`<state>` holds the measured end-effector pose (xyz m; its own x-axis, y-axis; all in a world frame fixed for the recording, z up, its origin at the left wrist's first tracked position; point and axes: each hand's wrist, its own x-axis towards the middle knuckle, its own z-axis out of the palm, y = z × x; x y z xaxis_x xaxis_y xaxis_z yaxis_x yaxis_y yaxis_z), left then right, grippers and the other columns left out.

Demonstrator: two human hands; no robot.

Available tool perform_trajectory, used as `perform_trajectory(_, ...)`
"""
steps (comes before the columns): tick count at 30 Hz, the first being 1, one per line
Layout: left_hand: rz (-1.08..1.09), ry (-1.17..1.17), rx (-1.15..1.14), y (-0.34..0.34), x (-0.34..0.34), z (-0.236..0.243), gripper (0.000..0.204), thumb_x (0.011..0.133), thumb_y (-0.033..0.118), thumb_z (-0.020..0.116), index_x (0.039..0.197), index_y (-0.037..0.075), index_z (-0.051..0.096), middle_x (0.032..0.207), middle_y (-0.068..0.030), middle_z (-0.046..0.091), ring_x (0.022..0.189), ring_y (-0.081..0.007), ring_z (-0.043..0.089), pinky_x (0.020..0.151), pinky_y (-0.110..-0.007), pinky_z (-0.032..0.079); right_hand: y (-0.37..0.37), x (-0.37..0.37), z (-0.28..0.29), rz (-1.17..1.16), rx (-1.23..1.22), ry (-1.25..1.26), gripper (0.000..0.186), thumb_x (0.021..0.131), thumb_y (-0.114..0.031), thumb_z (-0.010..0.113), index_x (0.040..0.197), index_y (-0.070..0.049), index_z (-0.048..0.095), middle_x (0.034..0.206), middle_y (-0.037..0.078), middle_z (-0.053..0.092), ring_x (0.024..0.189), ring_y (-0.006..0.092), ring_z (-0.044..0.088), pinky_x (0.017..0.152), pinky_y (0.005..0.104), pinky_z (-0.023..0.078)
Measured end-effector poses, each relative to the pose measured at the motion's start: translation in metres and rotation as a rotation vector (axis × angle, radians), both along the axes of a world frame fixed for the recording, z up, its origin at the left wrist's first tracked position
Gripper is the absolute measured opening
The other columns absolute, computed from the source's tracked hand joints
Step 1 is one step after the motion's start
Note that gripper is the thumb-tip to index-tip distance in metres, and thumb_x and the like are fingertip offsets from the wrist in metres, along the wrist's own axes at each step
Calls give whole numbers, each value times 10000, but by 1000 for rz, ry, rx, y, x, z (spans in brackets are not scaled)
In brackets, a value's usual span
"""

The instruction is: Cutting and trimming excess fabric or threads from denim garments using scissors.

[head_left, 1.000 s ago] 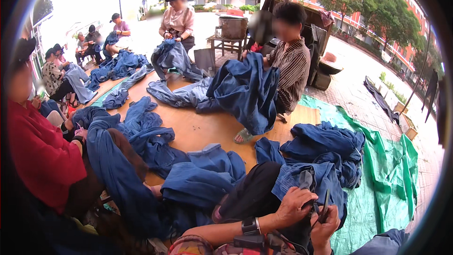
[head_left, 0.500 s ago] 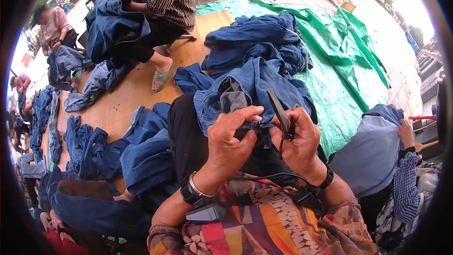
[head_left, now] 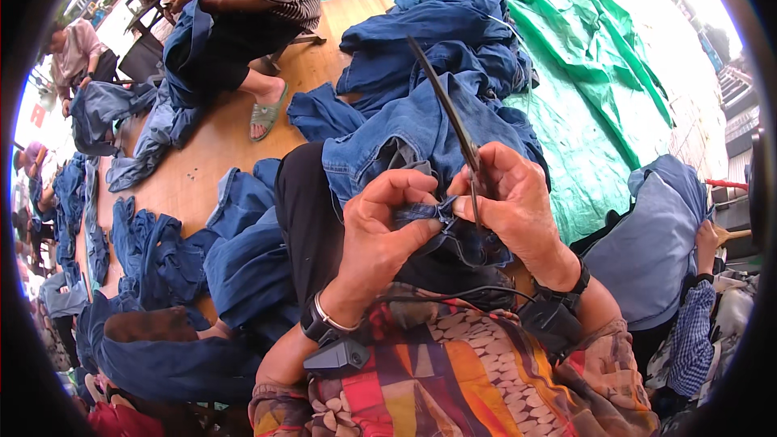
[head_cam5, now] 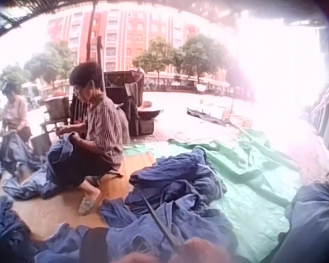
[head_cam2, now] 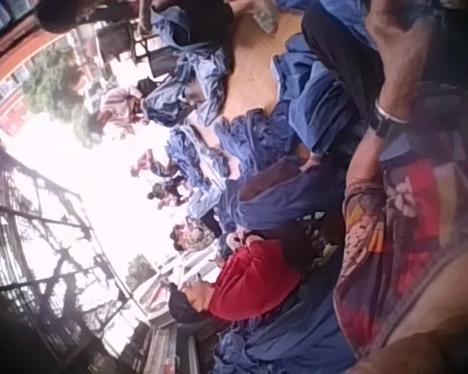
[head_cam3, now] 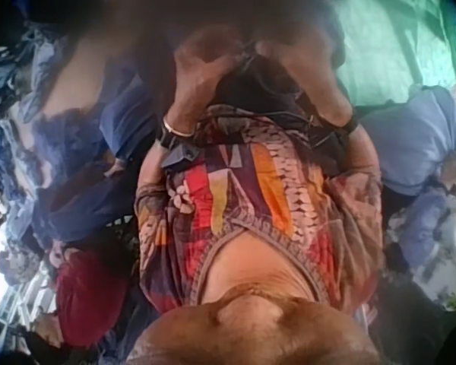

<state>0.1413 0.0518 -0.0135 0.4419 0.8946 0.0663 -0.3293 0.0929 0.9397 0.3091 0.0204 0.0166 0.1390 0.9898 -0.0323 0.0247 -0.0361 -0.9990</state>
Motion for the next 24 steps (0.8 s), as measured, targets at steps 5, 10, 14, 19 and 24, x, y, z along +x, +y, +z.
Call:
perform_trajectory(5, 53, 158, 155, 0, 0, -5, 407, 697, -85, 619, 1085, 12, 541, 841, -24, 597, 778, -61, 558, 699, -188, 433, 8, 3, 3, 88, -142, 61, 208, 697, 22, 640, 872, -5, 530, 727, -2, 563, 635, 36, 499, 551, 179, 401)
perform_trajectory(10, 24, 276, 225, 1, -3, 5, 390, 692, -83, 605, 1069, 6, 563, 935, -43, 621, 811, -73, 578, 714, -201, 446, 8, 3, 0, 99, -174, 101, 227, 685, 6, 644, 884, -19, 539, 725, -7, 555, 601, 31, 472, 535, 166, 381)
perform_trajectory(14, -160, 131, 128, 9, -10, 3, 422, 694, -74, 601, 1107, 13, 583, 1002, -39, 627, 810, -83, 581, 734, -208, 448, 12, 12, -4, 207, -348, 320, 284, 663, -3, 667, 920, -28, 550, 732, -11, 578, 558, 24, 475, 480, 154, 353)
perform_trajectory(19, -189, 182, 259, 14, -16, -8, 475, 681, -64, 611, 1143, 50, 593, 984, -51, 631, 762, -113, 548, 739, -233, 442, 19, 13, -15, 283, -436, 357, 328, 665, -43, 713, 951, -25, 555, 744, -11, 596, 549, 14, 481, 444, 149, 311)
perform_trajectory(24, -181, 119, 463, 15, -14, -16, 452, 672, -58, 626, 1108, 60, 619, 979, -70, 645, 734, -141, 531, 746, -263, 440, 19, 14, -22, 281, -417, 310, 352, 675, -56, 738, 973, -9, 558, 746, -14, 599, 564, 9, 493, 442, 149, 313)
